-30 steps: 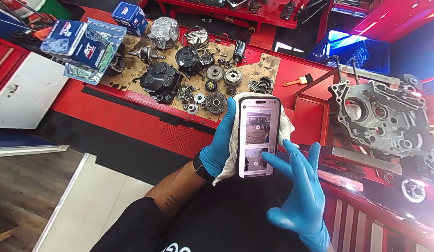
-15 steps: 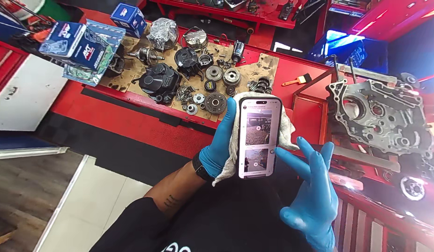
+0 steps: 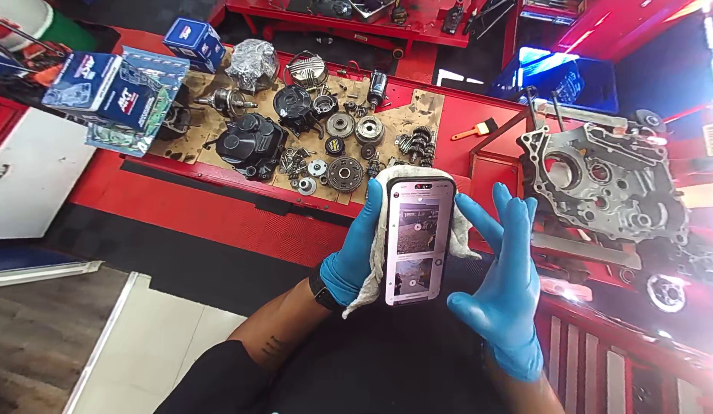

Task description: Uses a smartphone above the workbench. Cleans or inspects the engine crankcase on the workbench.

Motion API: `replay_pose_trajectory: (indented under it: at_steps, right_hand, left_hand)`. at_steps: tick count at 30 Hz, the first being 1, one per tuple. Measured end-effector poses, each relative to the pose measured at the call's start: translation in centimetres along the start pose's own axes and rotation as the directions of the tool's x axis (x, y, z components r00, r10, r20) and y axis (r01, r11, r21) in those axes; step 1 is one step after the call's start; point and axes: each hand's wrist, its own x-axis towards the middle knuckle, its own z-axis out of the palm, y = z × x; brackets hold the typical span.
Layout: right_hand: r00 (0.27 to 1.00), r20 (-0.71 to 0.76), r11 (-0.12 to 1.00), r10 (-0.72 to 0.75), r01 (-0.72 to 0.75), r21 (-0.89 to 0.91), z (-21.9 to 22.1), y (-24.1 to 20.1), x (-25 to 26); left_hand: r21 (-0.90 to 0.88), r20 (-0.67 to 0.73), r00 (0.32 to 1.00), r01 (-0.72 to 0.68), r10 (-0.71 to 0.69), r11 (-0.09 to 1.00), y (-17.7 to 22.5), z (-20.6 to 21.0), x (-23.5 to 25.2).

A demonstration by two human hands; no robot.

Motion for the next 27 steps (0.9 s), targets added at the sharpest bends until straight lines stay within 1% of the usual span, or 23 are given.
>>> replay_pose_trajectory:
  at_steps: [5, 9, 12, 15, 20, 25, 27]
  right_hand:
    - [1.0, 0.004, 1.0, -0.01, 0.01, 0.022, -0.1, 0.0, -1.4]
    - [1.0, 0.021, 0.999, -0.017, 0.016, 0.05, -0.1, -0.9, -3.5]
    - [0.994, 0.096, 0.997, -0.044, 0.037, 0.068, 0.5, -2.2, -4.6]
    - [0.973, 0.199, 0.992, -0.115, 0.101, 0.077, 1.1, -2.7, -5.2]
    - [0.949, 0.273, 0.987, -0.16, 0.146, 0.07, 1.5, -2.6, -5.2]
    - [0.953, 0.265, 0.988, -0.15, 0.135, 0.073, 1.0, -2.2, -4.9]
    - [0.969, 0.213, 0.99, -0.127, 0.112, 0.082, 0.4, -2.1, -4.7]
  left_hand:
    - [-0.01, -0.022, 1.0, -0.021, 0.021, 1.0, 0.6, 0.0, 0.2]
    - [-0.018, -0.056, 0.996, -0.071, 0.07, 0.997, 1.3, -0.2, 0.6]
    - [0.032, -0.074, 0.992, -0.097, 0.099, 0.995, 1.5, -0.1, 0.9]
    - [0.088, -0.11, 0.987, -0.109, 0.118, 0.99, 1.5, 0.2, 1.0]
    - [0.097, -0.13, 0.985, -0.098, 0.111, 0.99, 1.4, 0.3, 1.1]
    - [0.179, -0.145, 0.975, -0.141, 0.168, 0.974, 1.4, 0.5, 1.3]
    - [0.151, -0.125, 0.978, -0.147, 0.166, 0.978, 1.3, 0.4, 1.4]
